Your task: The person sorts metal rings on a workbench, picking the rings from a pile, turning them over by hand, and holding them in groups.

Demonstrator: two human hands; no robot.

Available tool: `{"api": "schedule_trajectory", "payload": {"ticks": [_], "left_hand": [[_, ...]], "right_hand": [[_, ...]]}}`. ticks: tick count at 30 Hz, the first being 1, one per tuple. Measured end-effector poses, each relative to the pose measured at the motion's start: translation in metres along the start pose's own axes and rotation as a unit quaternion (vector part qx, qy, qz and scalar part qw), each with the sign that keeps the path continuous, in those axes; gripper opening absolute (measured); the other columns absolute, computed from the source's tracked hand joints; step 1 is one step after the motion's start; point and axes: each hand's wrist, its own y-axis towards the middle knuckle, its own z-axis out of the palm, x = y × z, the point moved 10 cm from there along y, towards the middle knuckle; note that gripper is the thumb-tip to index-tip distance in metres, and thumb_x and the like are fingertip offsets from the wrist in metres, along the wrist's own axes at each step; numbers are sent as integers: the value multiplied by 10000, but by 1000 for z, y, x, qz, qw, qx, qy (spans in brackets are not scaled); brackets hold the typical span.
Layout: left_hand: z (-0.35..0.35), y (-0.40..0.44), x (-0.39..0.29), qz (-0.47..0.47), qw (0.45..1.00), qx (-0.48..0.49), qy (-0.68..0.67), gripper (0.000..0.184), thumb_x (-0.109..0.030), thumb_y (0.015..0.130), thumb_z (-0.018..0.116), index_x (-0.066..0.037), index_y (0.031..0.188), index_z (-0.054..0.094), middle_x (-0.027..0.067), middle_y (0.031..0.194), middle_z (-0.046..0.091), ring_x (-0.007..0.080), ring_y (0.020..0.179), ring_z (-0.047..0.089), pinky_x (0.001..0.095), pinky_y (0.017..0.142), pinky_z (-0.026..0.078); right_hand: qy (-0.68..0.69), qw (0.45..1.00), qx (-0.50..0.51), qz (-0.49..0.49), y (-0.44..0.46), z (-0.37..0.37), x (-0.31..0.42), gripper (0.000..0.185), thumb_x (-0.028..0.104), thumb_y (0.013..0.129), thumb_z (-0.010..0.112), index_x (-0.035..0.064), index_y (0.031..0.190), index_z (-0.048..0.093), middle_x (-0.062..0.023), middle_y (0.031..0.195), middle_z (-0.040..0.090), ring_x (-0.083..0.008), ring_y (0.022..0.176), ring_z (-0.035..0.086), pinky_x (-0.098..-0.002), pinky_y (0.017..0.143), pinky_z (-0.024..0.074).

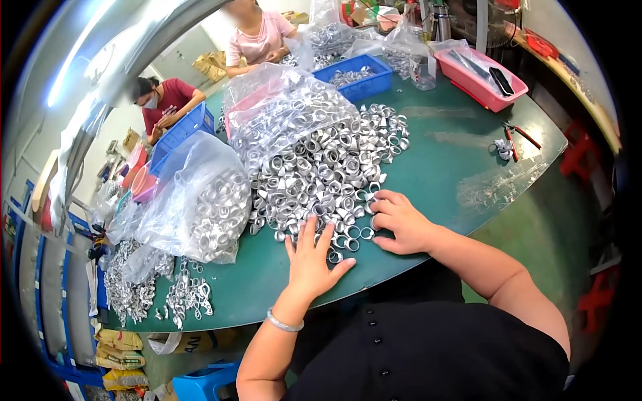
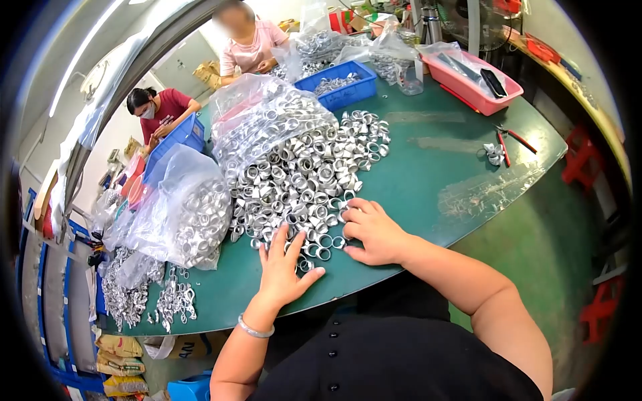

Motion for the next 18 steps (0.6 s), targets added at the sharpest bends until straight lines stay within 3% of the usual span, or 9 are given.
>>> {"api": "schedule_trajectory", "payload": {"ticks": [6, 7, 10, 15, 18], "left_hand": [[3, 15, -8, 19, 999, 27, 20, 740, -522, 726, 605, -128, 1319, 404, 140, 1385, 326, 419, 1262, 283, 618, 990, 150], [4, 17, -8, 20, 999, 39, 21, 749, -517, 721, 612, -131, 1326, 396, 135, 1393, 315, 424, 1261, 283, 608, 993, 146], [7, 16, -9, 33, 998, 44, 23, 749, -516, 718, 614, -125, 1321, 402, 128, 1396, 316, 427, 1260, 285, 607, 993, 147], [8, 10, -19, 76, 995, 56, 12, 616, -449, 735, 620, -267, 1296, 442, 111, 1400, 315, 359, 1270, 307, 677, 963, 117], [8, 6, -20, 84, 996, 33, 14, 599, -393, 732, 647, -251, 1283, 458, 132, 1380, 330, 355, 1272, 304, 676, 966, 107]], "right_hand": [[-36, 999, 14, 33, 6, 8, 0, 490, 253, 693, 698, 155, 1134, 509, -116, 1243, 417, -353, 1165, 350, -458, 913, 339], [-65, 996, 46, 30, 6, 14, 1, 501, 278, 710, 683, 194, 1175, 516, -112, 1318, 355, -368, 1179, 334, -467, 921, 334], [-121, 990, 76, 7, 7, 21, 0, 439, 311, 729, 662, 189, 1136, 550, -106, 1314, 365, -375, 1189, 322, -475, 920, 332], [-124, 991, 53, 4, 8, 13, -5, 234, 198, 704, 627, 87, 905, 583, -90, 1195, 473, -301, 1137, 391, -443, 878, 354], [-107, 993, 47, 6, 1, 0, -11, 223, 163, 695, 641, 86, 894, 578, -90, 1195, 480, -300, 1105, 425, -418, 873, 361]]}}
